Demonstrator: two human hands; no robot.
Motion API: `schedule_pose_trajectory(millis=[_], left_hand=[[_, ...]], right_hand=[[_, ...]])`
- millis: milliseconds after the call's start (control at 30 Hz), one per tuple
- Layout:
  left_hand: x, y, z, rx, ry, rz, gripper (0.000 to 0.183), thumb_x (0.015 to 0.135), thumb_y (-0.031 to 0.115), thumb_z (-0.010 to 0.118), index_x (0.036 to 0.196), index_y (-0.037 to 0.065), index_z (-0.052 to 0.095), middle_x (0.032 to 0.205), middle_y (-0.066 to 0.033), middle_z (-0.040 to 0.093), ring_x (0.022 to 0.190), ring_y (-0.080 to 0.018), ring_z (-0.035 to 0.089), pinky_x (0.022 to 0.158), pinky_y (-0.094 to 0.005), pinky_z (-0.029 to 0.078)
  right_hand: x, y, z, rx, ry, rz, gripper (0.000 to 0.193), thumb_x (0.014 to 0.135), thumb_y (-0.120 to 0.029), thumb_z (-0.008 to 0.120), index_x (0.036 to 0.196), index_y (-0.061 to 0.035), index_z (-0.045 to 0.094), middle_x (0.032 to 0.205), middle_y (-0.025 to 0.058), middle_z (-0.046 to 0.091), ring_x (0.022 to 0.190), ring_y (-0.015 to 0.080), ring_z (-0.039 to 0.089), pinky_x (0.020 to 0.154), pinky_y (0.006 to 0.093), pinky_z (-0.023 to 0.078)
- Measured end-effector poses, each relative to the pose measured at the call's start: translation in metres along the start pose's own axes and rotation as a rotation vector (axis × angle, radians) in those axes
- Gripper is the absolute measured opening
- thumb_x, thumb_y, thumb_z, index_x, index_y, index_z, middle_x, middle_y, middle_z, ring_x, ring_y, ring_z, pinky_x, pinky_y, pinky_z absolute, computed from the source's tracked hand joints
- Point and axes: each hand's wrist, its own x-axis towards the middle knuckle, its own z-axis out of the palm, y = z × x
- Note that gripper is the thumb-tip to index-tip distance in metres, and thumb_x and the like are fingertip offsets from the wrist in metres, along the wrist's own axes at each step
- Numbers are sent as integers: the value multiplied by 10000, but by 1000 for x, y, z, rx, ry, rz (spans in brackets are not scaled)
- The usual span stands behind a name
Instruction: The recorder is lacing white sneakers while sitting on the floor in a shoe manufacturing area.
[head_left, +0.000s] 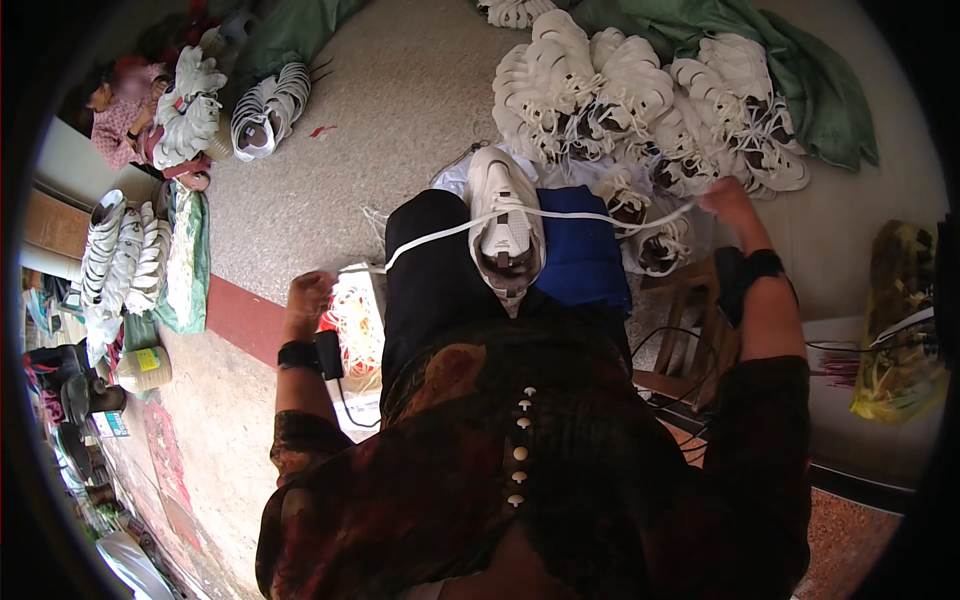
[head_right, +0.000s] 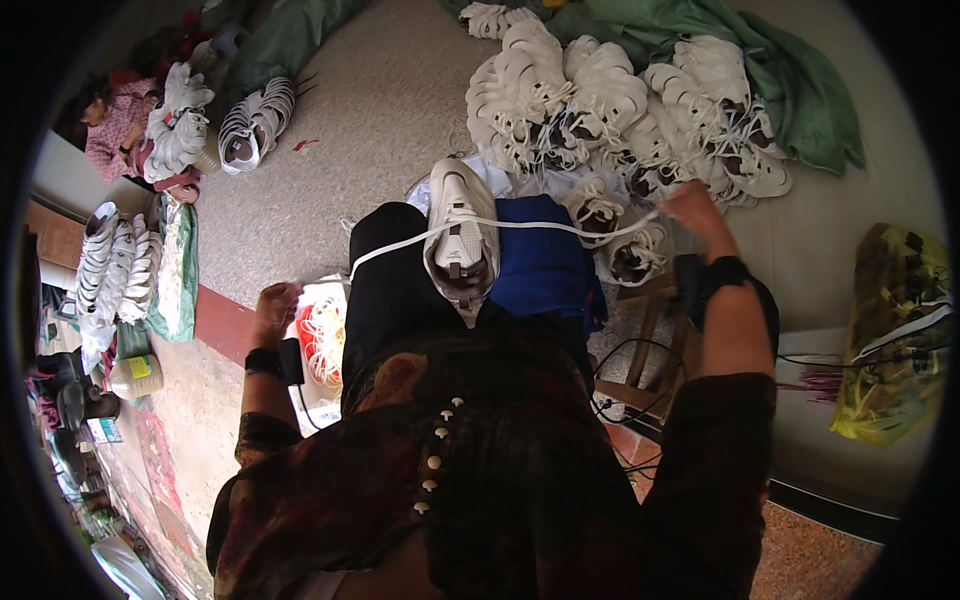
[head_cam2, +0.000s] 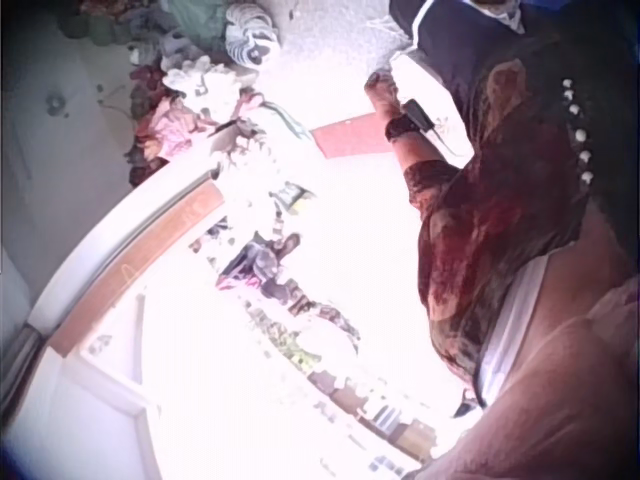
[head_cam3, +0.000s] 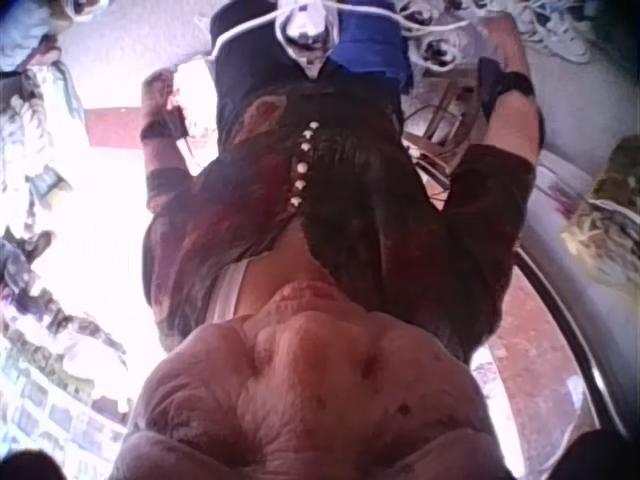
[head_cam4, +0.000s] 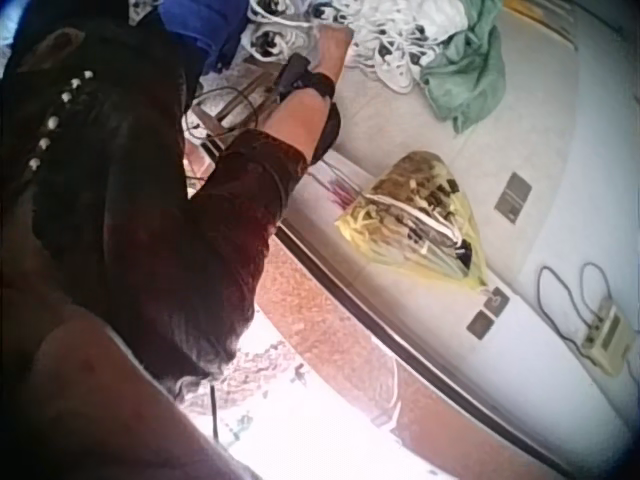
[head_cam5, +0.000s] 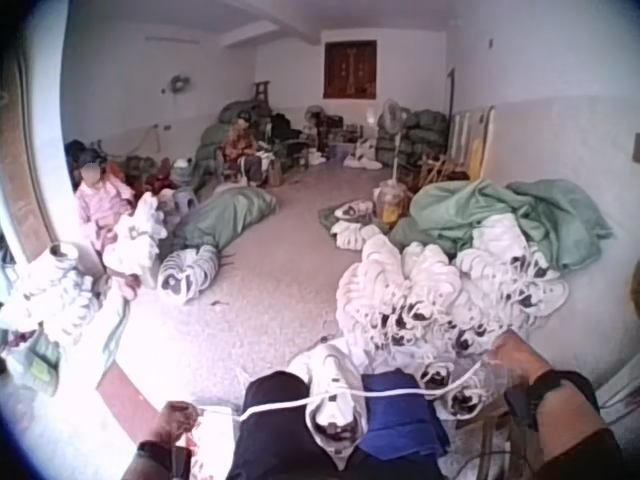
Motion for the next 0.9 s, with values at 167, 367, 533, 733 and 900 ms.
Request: schedule_pose_trajectory(millis=[167,367,533,733,900], left_hand=[[-7,85,139,34,-623,89,101,794,148,638,812,49,625,696,-28,624,588,-80,582,492,-165,428],[28,90,200,-55,-482,222,53,750,49,638,710,29,611,659,14,577,588,-67,507,578,-195,413],[38,71,204,82,-408,367,150,732,86,661,634,19,570,578,36,499,542,-58,406,510,-223,349],[36,70,203,150,-386,384,157,742,88,649,627,24,564,570,38,489,540,-51,390,500,-226,342],[21,75,209,63,-298,442,149,753,70,628,634,16,557,560,41,484,534,-44,386,492,-222,343]], right_hand=[[-26,-144,177,610,-508,-113,92,771,-26,583,693,18,560,691,95,593,587,151,583,520,239,455],[-9,-149,263,671,-24,-179,93,728,21,597,643,36,562,696,66,592,619,111,530,575,241,436],[-14,-160,256,621,-18,-101,68,684,-7,655,677,31,598,612,39,557,570,96,482,538,257,403],[-18,-165,274,-157,285,-355,46,666,-59,595,667,-14,588,648,154,582,604,309,569,593,388,458],[-15,-169,273,-102,264,-344,46,660,-63,567,648,-18,570,631,188,553,621,372,543,556,421,434]])
